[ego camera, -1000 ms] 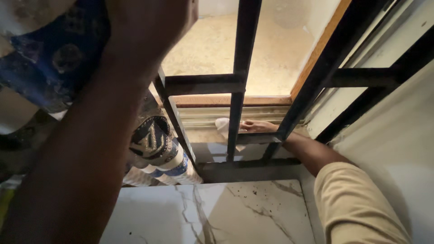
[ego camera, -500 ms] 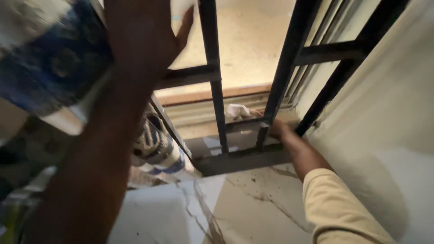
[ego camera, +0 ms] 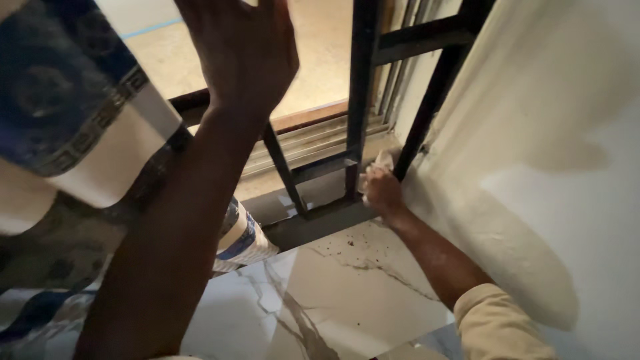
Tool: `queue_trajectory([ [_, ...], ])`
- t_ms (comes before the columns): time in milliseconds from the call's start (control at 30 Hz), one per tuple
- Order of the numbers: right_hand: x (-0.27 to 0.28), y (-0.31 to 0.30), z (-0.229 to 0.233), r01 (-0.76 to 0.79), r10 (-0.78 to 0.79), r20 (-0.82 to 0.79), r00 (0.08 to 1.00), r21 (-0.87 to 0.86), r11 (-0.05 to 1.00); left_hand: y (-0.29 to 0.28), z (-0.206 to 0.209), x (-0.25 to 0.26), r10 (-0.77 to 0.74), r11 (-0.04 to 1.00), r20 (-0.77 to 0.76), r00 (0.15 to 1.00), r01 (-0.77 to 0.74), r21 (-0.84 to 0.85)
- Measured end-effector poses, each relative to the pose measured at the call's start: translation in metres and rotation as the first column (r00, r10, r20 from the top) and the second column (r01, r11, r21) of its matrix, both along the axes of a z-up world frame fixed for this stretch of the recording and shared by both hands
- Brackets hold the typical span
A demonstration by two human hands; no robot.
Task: The person wipes the metal bars of a window grill with a cloth and then clears items from a marble shelf to wipe its surface.
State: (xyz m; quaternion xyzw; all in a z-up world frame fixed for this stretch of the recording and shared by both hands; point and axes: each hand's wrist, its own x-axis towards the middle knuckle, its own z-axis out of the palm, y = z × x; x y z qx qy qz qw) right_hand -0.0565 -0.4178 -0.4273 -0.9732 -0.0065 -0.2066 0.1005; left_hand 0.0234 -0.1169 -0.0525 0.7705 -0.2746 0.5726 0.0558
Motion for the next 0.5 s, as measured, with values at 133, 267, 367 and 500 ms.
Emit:
queue_trajectory([
  [133, 0.041, -0.005, 0.036, 0.089, -0.039, 0.286, 0.957, -0.165, 0.982, -0.012, 0.007, -0.022, 0.043, 0.972, 0.029, 0.999, -0.049, 0.23],
  [267, 0.082, 0.003, 0.042, 0.407, -0.337, 0.271, 0.902, -0.266, 0.874, -0.027, 0.004, -0.03, -0.057, 0.976, -0.132, 0.99, 0.083, 0.2],
  [367, 0.072, 0.014, 0.044, 0.412, -0.29, 0.383, 0.877, -0.291, 0.863, -0.048, -0.005, -0.035, -0.154, 0.956, -0.232, 0.96, 0.204, 0.212],
  [500, 0.035, 0.0, 0.042, 0.03, 0.094, 0.39, 0.916, -0.299, 0.954, -0.067, -0.022, -0.033, -0.227, 0.923, -0.24, 0.944, 0.287, 0.256],
])
